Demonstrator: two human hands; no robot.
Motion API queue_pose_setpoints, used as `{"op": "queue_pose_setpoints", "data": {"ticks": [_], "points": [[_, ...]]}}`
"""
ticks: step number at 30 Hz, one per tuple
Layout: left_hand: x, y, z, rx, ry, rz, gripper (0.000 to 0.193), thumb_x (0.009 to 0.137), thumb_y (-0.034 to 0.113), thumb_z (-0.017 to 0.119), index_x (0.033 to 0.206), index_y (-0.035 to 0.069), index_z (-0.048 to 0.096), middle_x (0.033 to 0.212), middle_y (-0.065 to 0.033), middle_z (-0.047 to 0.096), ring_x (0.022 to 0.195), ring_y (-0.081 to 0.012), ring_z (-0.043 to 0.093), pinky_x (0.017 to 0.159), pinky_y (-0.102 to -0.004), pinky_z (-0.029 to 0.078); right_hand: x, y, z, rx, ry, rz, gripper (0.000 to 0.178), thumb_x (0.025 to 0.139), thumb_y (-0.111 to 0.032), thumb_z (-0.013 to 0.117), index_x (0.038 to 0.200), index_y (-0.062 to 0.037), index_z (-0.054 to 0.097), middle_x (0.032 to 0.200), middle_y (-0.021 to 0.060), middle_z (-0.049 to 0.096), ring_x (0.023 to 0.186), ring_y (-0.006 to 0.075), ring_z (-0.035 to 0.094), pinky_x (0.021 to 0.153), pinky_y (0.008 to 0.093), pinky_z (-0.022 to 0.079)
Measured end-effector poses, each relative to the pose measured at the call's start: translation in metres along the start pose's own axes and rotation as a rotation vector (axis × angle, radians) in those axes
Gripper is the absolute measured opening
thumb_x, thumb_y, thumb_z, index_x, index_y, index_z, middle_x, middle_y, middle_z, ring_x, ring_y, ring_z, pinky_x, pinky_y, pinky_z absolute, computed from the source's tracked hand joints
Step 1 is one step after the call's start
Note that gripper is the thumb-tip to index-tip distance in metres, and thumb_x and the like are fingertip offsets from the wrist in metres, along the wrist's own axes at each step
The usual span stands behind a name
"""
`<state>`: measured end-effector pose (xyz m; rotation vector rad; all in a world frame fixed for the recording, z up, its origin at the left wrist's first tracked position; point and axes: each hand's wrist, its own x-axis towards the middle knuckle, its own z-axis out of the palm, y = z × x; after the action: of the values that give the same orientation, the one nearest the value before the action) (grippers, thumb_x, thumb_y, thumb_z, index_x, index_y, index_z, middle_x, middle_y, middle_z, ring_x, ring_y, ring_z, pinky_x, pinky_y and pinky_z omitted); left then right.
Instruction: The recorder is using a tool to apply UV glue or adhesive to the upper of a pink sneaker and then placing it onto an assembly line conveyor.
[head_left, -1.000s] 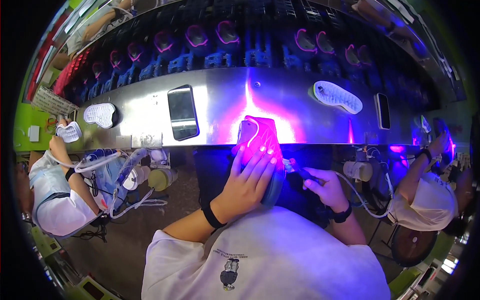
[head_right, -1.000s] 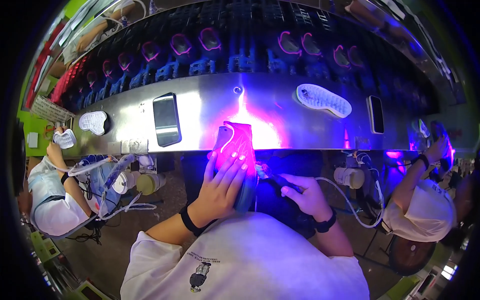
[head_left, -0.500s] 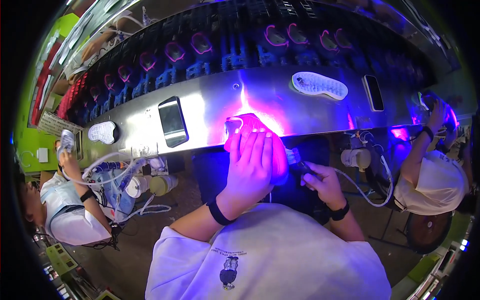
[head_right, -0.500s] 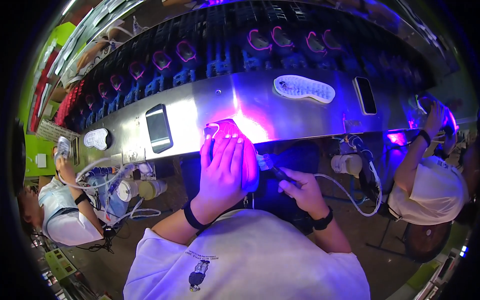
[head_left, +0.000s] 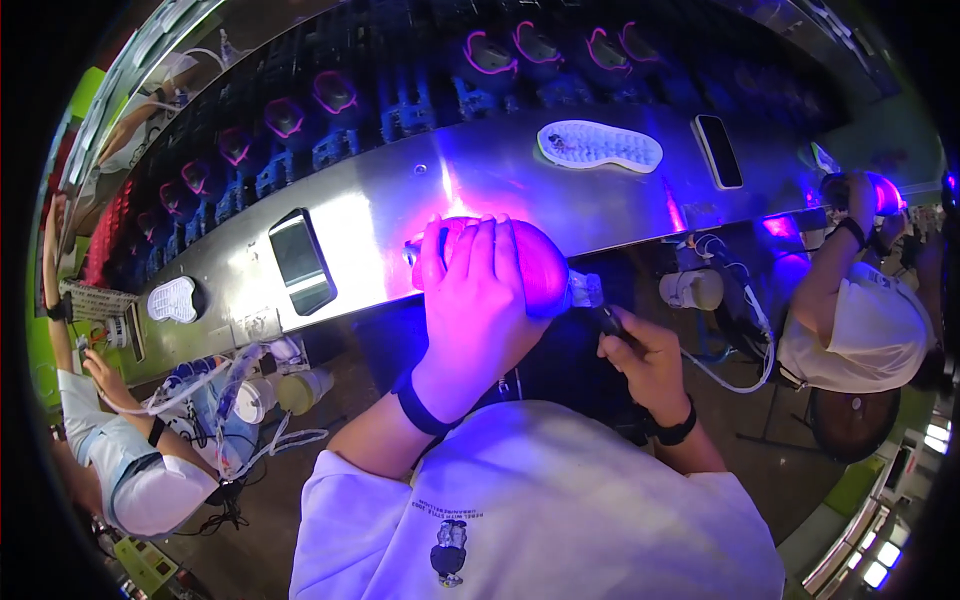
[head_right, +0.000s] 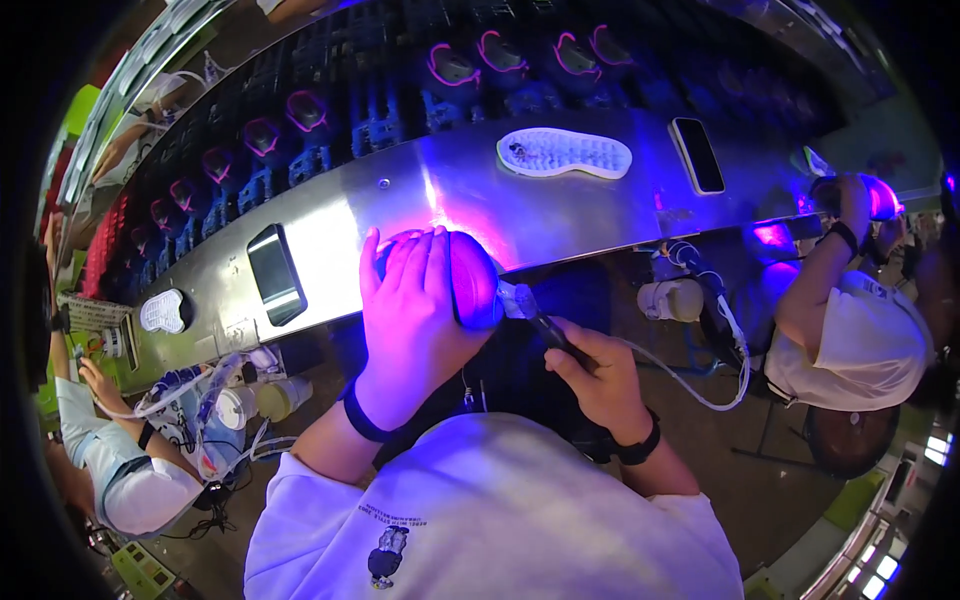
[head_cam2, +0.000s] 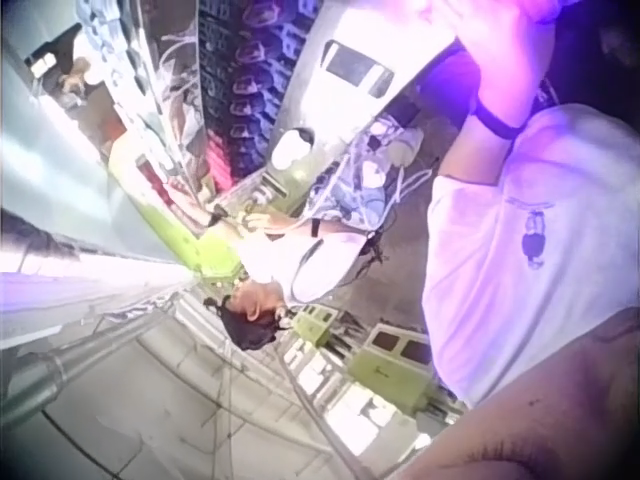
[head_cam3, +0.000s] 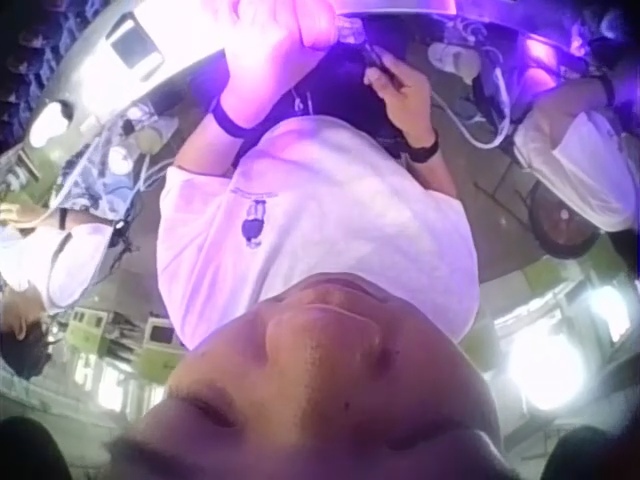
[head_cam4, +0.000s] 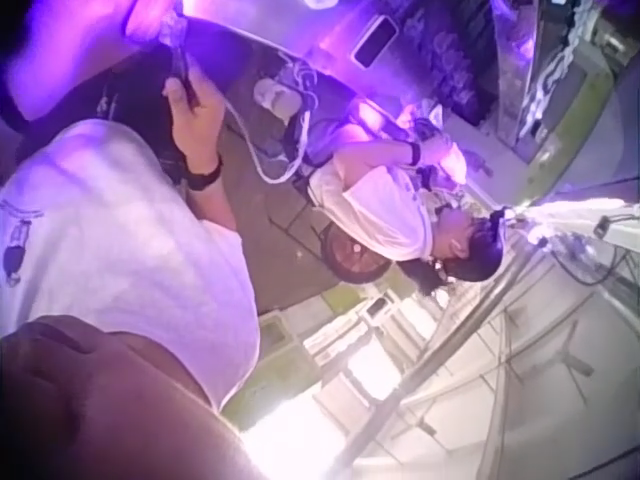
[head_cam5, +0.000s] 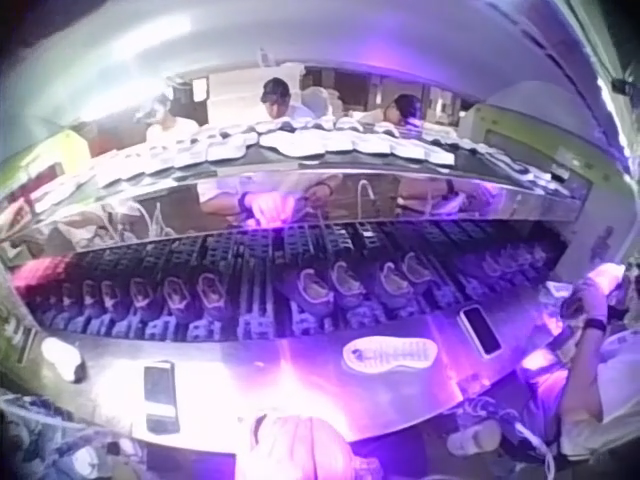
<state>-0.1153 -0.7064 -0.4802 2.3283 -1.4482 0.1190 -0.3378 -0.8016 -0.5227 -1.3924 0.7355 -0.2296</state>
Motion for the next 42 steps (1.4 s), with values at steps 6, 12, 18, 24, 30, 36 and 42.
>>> {"op": "queue_pose_setpoints", "data": {"ticks": [6, 12, 18, 24, 30, 36, 42], "points": [[0.027, -0.017, 0.002, -0.134, -0.01, -0.057, 0.079, 0.06, 0.034, 0.088, 0.123, -0.005, 0.061, 0.113, -0.0185, 0.07, 0.105, -0.031, 0.069, 0.118, -0.0568, 0.03, 0.042, -0.05, -0.009, -0.428, 0.101, -0.201, 0.035, 0.087, -0.008, 0.075, 0.122, -0.0011, 0.07, 0.084, 0.0107, 0.065, 0.074, 0.0173, 0.063, 0.071, 0.029, 0.049], [0.048, -0.048, 0.003, -0.239, -0.009, -0.086, 0.081, 0.062, 0.038, 0.087, 0.124, -0.005, 0.06, 0.11, -0.0188, 0.071, 0.101, -0.031, 0.07, 0.118, -0.0554, 0.03, 0.092, -0.072, -0.012, -0.609, 0.003, -0.369, 0.036, 0.086, -0.007, 0.075, 0.121, -0.0034, 0.07, 0.085, 0.0125, 0.066, 0.073, 0.0258, 0.065, 0.069, 0.0309, 0.05], [0.059, -0.069, -0.001, -0.242, -0.112, -0.18, 0.087, 0.064, 0.038, 0.086, 0.132, -0.006, 0.055, 0.109, -0.0206, 0.07, 0.103, -0.0359, 0.068, 0.112, -0.0537, 0.037, 0.129, -0.067, 0.006, -0.614, 0.02, -0.439, 0.038, 0.086, -0.007, 0.074, 0.124, -0.0042, 0.069, 0.09, 0.0125, 0.069, 0.077, 0.0222, 0.067, 0.072, 0.0304, 0.052], [0.043, -0.09, -0.026, -0.084, -0.424, -0.116, 0.106, 0.068, 0.031, 0.087, 0.152, -0.003, 0.032, 0.123, -0.0226, 0.061, 0.102, -0.0375, 0.067, 0.088, -0.0448, 0.055, 0.135, -0.018, 0.017, -0.146, -0.013, -0.21, 0.037, 0.095, -0.01, 0.068, 0.129, 0.0021, 0.064, 0.091, 0.0055, 0.068, 0.075, 0.0109, 0.059, 0.068, 0.025, 0.047], [0.008, -0.115, -0.011, -0.137, -0.36, 0.063, 0.091, 0.076, 0.036, 0.085, 0.146, -0.002, 0.04, 0.116, -0.0182, 0.066, 0.081, -0.0332, 0.073, 0.064, -0.0384, 0.06, 0.13, -0.046, 0.002, -0.01, -0.215, 0.088, 0.039, 0.099, -0.021, 0.067, 0.131, 0.0019, 0.065, 0.085, 0.002, 0.067, 0.074, 0.0103, 0.059, 0.071, 0.0259, 0.048], [-0.016, -0.092, -0.02, -0.576, -0.347, 0.072, 0.089, 0.077, 0.039, 0.086, 0.145, -0.001, 0.043, 0.121, -0.0166, 0.07, 0.102, -0.0329, 0.073, 0.087, -0.0398, 0.06, 0.124, -0.096, -0.004, -0.088, -0.187, -0.177, 0.04, 0.092, -0.005, 0.071, 0.13, 0.003, 0.064, 0.093, 0.0052, 0.069, 0.08, 0.0116, 0.063, 0.073, 0.0274, 0.052], [-0.017, -0.075, -0.029, -0.758, -0.409, 0.119, 0.086, 0.077, 0.033, 0.086, 0.145, 0.0, 0.044, 0.119, -0.0141, 0.071, 0.105, -0.0307, 0.072, 0.091, -0.0387, 0.058, 0.119, -0.103, -0.005, -0.164, -0.226, -0.316, 0.041, 0.091, -0.004, 0.073, 0.131, 0.0017, 0.064, 0.098, 0.0037, 0.07, 0.079, 0.0107, 0.064, 0.075, 0.0272, 0.053]]}}
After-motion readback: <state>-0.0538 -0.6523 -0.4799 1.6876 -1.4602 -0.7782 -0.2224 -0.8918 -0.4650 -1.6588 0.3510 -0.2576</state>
